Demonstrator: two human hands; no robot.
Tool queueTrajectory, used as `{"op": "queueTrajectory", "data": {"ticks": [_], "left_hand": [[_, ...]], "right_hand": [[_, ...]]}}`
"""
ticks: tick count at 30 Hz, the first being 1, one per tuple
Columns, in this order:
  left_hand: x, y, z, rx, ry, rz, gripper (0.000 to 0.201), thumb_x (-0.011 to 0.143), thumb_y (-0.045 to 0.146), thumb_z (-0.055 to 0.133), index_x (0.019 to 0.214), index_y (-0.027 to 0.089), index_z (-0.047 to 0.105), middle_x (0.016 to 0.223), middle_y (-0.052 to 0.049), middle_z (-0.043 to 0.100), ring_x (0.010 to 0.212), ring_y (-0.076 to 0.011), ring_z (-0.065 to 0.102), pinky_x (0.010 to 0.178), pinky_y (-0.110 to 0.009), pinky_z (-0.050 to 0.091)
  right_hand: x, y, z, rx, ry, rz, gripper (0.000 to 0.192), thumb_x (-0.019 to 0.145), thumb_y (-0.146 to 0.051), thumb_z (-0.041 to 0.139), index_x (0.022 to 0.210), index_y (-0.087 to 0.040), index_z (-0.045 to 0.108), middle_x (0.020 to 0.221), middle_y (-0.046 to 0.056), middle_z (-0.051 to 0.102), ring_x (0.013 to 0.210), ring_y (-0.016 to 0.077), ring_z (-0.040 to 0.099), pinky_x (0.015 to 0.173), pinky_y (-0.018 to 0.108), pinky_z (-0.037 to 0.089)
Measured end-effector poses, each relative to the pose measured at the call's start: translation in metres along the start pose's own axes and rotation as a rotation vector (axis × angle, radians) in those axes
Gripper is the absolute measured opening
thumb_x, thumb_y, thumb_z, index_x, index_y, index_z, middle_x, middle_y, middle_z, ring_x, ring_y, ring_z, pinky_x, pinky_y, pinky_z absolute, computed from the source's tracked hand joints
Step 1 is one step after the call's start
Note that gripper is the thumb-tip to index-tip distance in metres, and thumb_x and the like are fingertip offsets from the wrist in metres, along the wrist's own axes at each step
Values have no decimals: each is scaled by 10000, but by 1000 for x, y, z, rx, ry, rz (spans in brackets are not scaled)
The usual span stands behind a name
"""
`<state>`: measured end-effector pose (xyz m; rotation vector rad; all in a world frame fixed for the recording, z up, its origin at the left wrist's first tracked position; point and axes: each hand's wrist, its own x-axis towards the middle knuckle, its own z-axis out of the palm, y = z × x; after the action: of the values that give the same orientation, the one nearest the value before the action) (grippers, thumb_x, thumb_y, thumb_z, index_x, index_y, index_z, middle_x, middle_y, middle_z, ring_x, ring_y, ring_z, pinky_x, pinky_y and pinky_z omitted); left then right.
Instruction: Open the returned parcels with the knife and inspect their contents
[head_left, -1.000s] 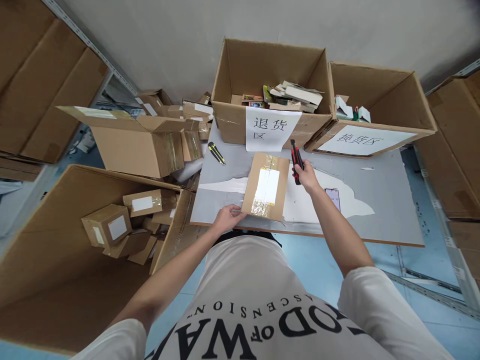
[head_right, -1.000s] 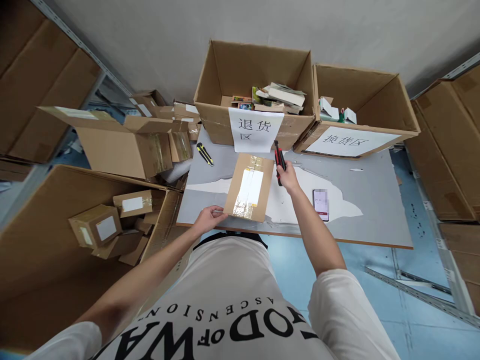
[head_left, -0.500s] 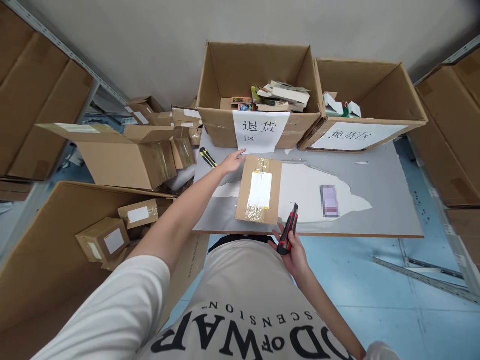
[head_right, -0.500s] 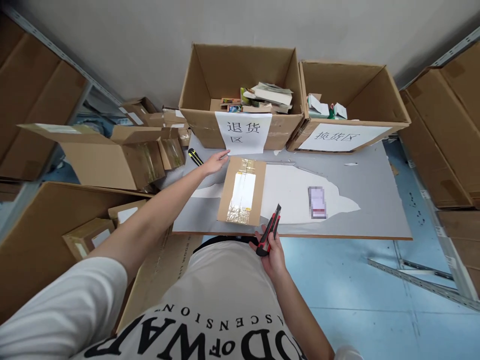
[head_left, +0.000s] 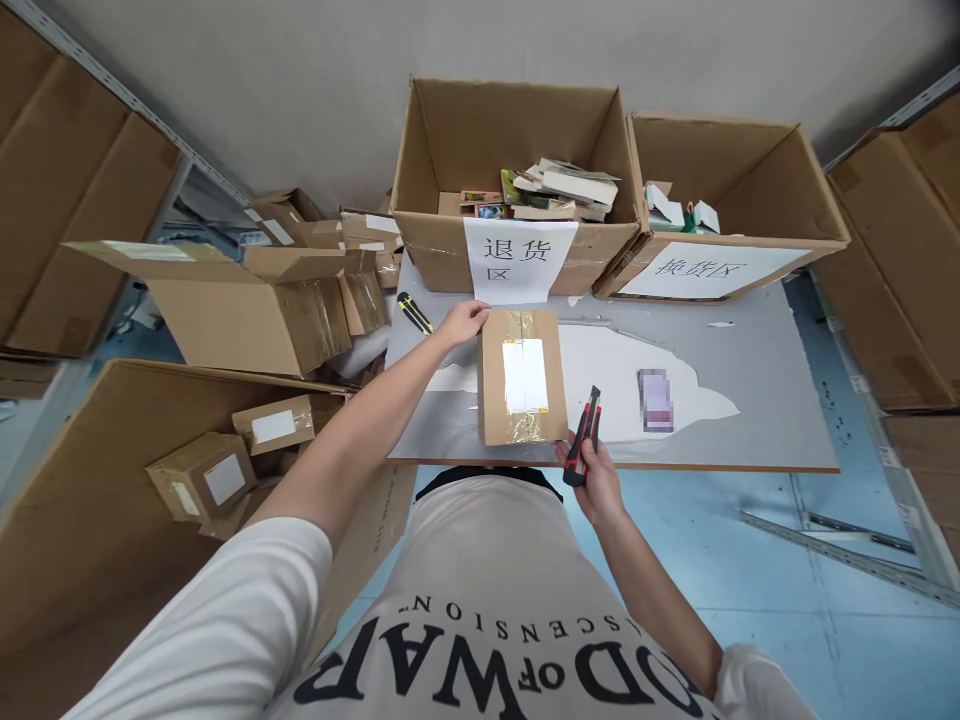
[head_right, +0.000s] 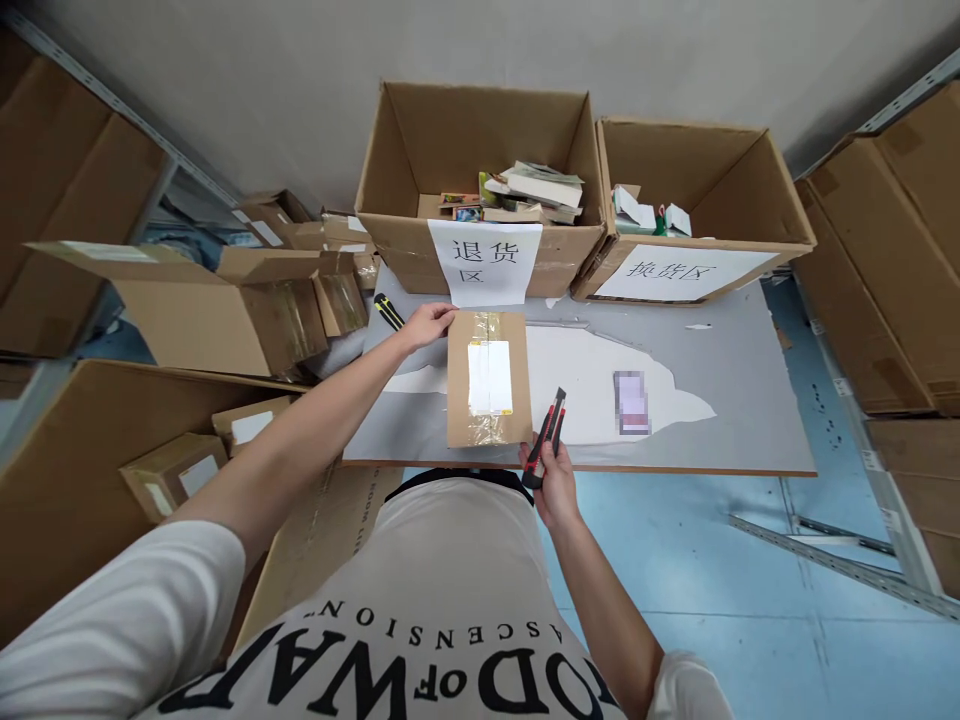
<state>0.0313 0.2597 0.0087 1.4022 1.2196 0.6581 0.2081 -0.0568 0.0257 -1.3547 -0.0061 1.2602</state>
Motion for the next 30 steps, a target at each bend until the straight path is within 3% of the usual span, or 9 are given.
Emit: {"op": "queueTrajectory", "data": {"ticks": [6, 10, 13, 18, 22, 25, 27, 30], "left_hand": [[-63, -12, -22, 9, 123, 11, 372, 767, 378, 664, 1057, 144, 680, 1062, -107, 705, 996, -252, 646, 884, -379, 521], [-117, -36, -21, -77, 251, -47, 458, 734, 445, 690, 1066, 130, 665, 1064, -127, 705, 989, -255, 658, 860, -381, 537], [-150, -53, -13, -165, 313, -97, 520, 716, 498, 697, 1072, 121, 654, 1034, -134, 712, 973, -248, 667, 844, -372, 543], [-186, -77, 1, -244, 392, -194, 563, 667, 543, 724, 1033, 120, 654, 940, -123, 731, 890, -227, 688, 800, -348, 552], [-196, -87, 2, -179, 409, -230, 516, 676, 526, 715, 988, 119, 655, 885, -124, 734, 840, -233, 697, 770, -353, 555], [-196, -83, -2, -14, 402, -205, 430, 710, 466, 691, 979, 131, 659, 942, -128, 729, 930, -248, 687, 833, -363, 541], [-194, -75, -5, 159, 407, -167, 417, 736, 407, 663, 1054, 138, 649, 1092, -144, 697, 1021, -258, 660, 894, -379, 520], [-188, -60, -9, 398, 361, -79, 534, 756, 294, 605, 1266, 147, 550, 1393, -164, 507, 1141, -278, 600, 944, -407, 498]], "right_hand": [[52, -75, -4, -326, -63, -98, 346, 697, -413, 762, 939, -235, 592, 911, -5, 672, 690, 124, 656, 672, 289, 592], [94, -115, 17, -477, -121, -173, 275, 716, -341, 733, 902, -210, 579, 842, -10, 654, 580, 90, 590, 574, 245, 538], [122, -131, 38, -589, -209, -196, 233, 737, -314, 699, 882, -202, 554, 775, -13, 636, 556, 90, 559, 520, 228, 487], [147, -131, 65, -809, -329, -206, 207, 762, -310, 665, 853, -181, 532, 656, -22, 590, 507, 87, 508, 464, 212, 416], [152, -122, 69, -824, -343, -212, 262, 756, -344, 678, 900, -176, 537, 695, -7, 609, 508, 88, 510, 456, 213, 411], [152, -115, 57, -712, -362, -216, 337, 742, -387, 700, 970, -193, 546, 871, 26, 657, 601, 102, 584, 542, 235, 488], [148, -108, 43, -614, -356, -231, 387, 740, -428, 702, 1023, -216, 546, 1024, 44, 659, 734, 125, 641, 664, 270, 539], [134, -97, 13, -534, -306, -274, 462, 750, -508, 681, 1097, -244, 527, 1144, 64, 640, 898, 167, 665, 803, 332, 550]]}}
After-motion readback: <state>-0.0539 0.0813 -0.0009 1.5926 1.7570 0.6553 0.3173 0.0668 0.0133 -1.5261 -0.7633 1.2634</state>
